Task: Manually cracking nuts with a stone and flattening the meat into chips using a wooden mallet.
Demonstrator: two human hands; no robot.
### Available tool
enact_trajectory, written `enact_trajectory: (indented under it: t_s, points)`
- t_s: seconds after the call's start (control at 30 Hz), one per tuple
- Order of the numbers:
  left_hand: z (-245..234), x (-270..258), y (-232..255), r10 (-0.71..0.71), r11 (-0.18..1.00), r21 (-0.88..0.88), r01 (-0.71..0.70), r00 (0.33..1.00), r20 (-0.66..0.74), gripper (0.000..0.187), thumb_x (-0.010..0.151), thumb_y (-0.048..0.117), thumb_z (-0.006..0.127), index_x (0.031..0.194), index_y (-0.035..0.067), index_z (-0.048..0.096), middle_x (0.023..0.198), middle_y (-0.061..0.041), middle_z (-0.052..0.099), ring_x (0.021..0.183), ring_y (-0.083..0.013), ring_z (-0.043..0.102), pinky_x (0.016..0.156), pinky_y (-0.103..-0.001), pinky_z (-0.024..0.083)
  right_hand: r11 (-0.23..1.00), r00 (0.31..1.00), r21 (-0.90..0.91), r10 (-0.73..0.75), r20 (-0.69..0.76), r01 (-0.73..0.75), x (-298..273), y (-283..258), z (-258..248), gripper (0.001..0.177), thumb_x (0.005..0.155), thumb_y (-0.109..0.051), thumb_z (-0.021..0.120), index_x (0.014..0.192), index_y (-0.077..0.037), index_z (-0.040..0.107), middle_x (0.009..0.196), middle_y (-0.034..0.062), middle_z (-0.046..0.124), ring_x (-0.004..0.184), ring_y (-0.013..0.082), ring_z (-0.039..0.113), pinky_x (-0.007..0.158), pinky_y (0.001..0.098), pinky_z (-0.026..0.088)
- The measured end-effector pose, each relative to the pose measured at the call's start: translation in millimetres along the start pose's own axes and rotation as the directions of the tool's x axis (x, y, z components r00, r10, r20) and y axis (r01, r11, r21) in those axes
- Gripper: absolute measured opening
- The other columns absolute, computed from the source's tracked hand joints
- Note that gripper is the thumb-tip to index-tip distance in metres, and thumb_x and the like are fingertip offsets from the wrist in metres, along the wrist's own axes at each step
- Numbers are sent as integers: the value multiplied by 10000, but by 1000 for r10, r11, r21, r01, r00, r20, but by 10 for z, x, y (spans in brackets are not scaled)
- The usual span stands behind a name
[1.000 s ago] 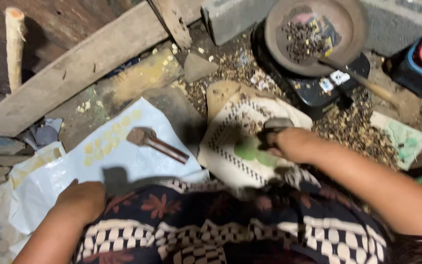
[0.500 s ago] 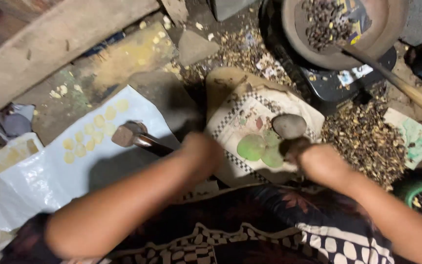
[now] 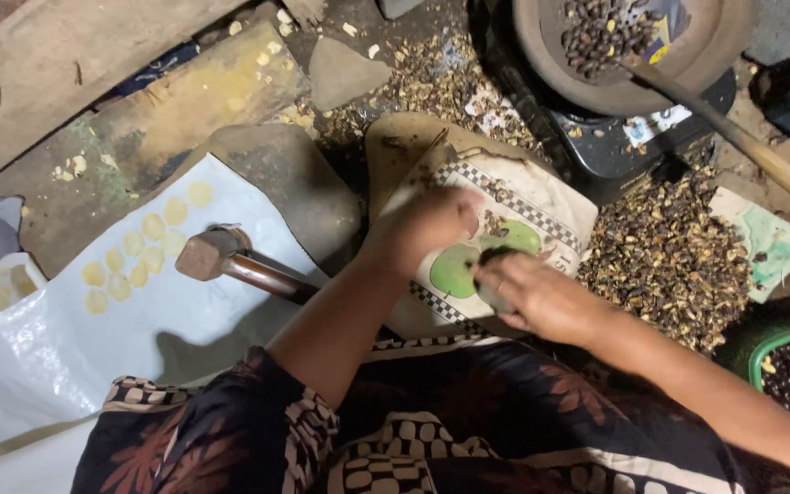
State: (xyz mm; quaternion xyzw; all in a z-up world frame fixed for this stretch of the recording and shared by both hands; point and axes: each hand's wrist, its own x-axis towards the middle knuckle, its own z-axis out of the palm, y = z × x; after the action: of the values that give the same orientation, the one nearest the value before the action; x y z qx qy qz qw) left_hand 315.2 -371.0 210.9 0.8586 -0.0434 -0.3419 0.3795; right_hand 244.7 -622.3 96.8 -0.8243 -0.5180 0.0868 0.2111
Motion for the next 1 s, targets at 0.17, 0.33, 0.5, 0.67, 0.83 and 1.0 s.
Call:
enact_trajectory:
  t_s: [0.17,0.33,0.5,0.67,0.83,1.0]
  points:
    - [340,588,-484,37,998,-39,-43,987,-157,414,939,344,449,1273,273,683,1171,-51,761,1181,-288,689,1055,-455,536,1000,999,-23,-10,50,11,20,-53,-25,506,940,-275,634,1384,-37,586,1265,180,617,1179,343,595,1002,459,498]
    - [502,737,-658,128,980,160,-121,991,-34,365,960,239,439,951,203,802,926,-56,807,991,-264,766,967,-391,570,982,987,119,139,81,-148,89,138,-396,458,961,-374,641,1278,-46,677,1192,168,688,1129,336,670,995,493,524]
    - [793,708,-743,-35,998,-43,46,972,232,160,1009,173,668,944,33,625,729,-50,684,529,-140,583,483,-289,493,558,831,-660,98,-548,-502,-292,469,-1786,257,984,-80,889,1225,-54,802,1118,79,759,967,242,692,875,337,569]
    - [640,480,-437,-125,984,150,95,970,206,204,1042,261,611,1016,73,686,726,-25,681,587,-142,610,655,-323,538,315,344,-181,925,-161,-932,-1285,1937,-1633,520,1296,-469,518,1251,-17,772,911,204,762,666,301,681,621,387,531]
    - [756,625,-639,-99,989,125,79,982,164,244,1034,290,613,927,102,725,731,-19,723,605,-151,658,702,-331,551,153,382,702,906,180,-695,-1150,1612,-1488,294,1167,-112,475,1400,10,607,900,168,597,479,214,355,368,339,264]
    - [779,585,-605,-76,982,177,62,994,74,283,1054,354,579,1035,125,745,778,20,760,549,-115,662,715,-298,563,126,245,643,964,99,-755,-937,1226,-1577,264,1192,-233,565,1024,-69,683,627,86,497,427,156,373,295,299,151]
